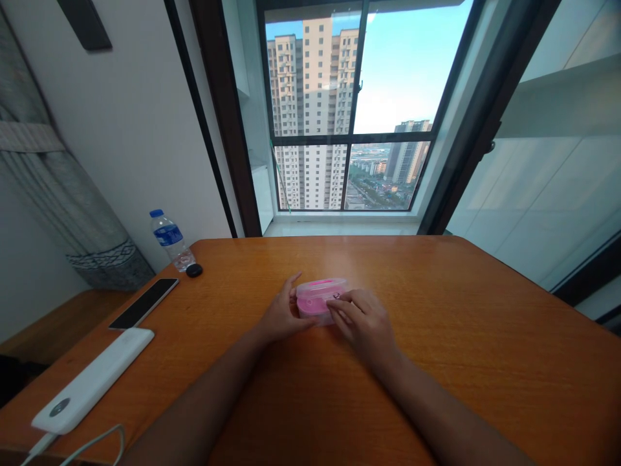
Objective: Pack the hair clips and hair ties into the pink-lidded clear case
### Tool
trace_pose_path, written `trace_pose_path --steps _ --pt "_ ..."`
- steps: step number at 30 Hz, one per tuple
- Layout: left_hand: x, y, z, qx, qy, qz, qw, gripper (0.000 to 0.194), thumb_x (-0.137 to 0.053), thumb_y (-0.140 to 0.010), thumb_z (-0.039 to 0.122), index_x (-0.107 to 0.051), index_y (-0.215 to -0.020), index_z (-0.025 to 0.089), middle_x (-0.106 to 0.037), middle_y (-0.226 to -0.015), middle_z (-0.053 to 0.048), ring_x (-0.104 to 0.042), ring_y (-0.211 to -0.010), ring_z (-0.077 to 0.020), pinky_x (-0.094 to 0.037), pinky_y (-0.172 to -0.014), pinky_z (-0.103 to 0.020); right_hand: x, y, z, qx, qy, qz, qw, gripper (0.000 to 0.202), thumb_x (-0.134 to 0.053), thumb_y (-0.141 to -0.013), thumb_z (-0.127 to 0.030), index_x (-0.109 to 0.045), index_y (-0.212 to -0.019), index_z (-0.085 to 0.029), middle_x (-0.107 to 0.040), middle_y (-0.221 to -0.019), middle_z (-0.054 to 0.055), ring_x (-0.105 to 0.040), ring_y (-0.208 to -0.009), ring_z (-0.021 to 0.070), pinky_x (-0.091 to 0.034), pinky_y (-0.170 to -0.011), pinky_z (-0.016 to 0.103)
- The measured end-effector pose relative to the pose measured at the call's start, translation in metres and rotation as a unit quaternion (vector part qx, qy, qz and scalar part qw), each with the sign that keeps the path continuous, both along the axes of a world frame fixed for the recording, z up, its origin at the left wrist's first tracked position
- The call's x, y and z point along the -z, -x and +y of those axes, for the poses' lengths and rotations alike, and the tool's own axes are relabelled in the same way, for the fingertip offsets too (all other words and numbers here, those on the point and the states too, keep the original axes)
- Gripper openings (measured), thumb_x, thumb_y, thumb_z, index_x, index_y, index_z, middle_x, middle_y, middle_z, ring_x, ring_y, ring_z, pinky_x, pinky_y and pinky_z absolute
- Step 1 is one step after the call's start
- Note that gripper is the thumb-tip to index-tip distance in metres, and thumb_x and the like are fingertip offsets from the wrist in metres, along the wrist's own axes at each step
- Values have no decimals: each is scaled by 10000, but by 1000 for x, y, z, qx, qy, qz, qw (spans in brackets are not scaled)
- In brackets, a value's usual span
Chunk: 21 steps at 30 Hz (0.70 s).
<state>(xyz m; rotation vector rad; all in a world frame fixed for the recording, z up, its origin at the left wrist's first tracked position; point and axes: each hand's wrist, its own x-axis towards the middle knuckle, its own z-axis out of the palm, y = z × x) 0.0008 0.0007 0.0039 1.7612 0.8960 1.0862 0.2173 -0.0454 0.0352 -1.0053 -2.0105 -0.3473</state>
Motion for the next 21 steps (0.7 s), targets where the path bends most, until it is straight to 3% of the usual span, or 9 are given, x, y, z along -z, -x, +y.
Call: trace_pose_path --steps 2,4,9,16,21 --pt "4 0 3 4 12 -22 1000 1134 -857 -627 260 -148 -1510 217 -613 -1277 -137 -647 -1114 -240 -505 -1007 -396 1 -2 4 -3 11 27 1000 168 -607 -907 -208 -698 -1039 -256 -703 -918 58 -643 -878 228 -516 -816 397" --pt "6 0 5 2 21 -37 999 1152 -871 -605 243 -155 -1507 232 -583 -1311 -147 -628 -1151 -256 -500 -1015 -408 2 -4 8 -8 25 54 998 238 -598 -916 -227 -663 -1142 -262 -700 -1073 67 -631 -1026 246 -493 -920 424" --pt "7 1 7 15 24 -67 997 1158 -872 -616 225 -139 -1512 235 -618 -1251 -125 -611 -1179 -267 -458 -1058 -429 4 -8 17 -15 124 93 988 467 -591 -912 -329 -499 -1365 -264 -559 -1357 95 -531 -1239 278 -425 -1054 479" --pt "5 3 7 -7 23 -22 999 1144 -856 -652 261 -124 -1529 200 -637 -1244 -139 -624 -1152 -265 -431 -1074 -457 15 -11 24 -38 263 140 954 634 -639 -867 -409 -394 -1429 -245 -561 -1354 112 -551 -1215 279 -438 -1038 477" --pt "-1 5 6 -16 -13 31 999 991 -847 -658 296 -308 -1485 204 -664 -1226 -137 -647 -1107 -281 -475 -1018 -463 20 -13 26 -44 280 158 946 611 -678 -834 -405 -464 -1389 -262 -563 -1369 94 -540 -1234 273 -411 -1066 469"
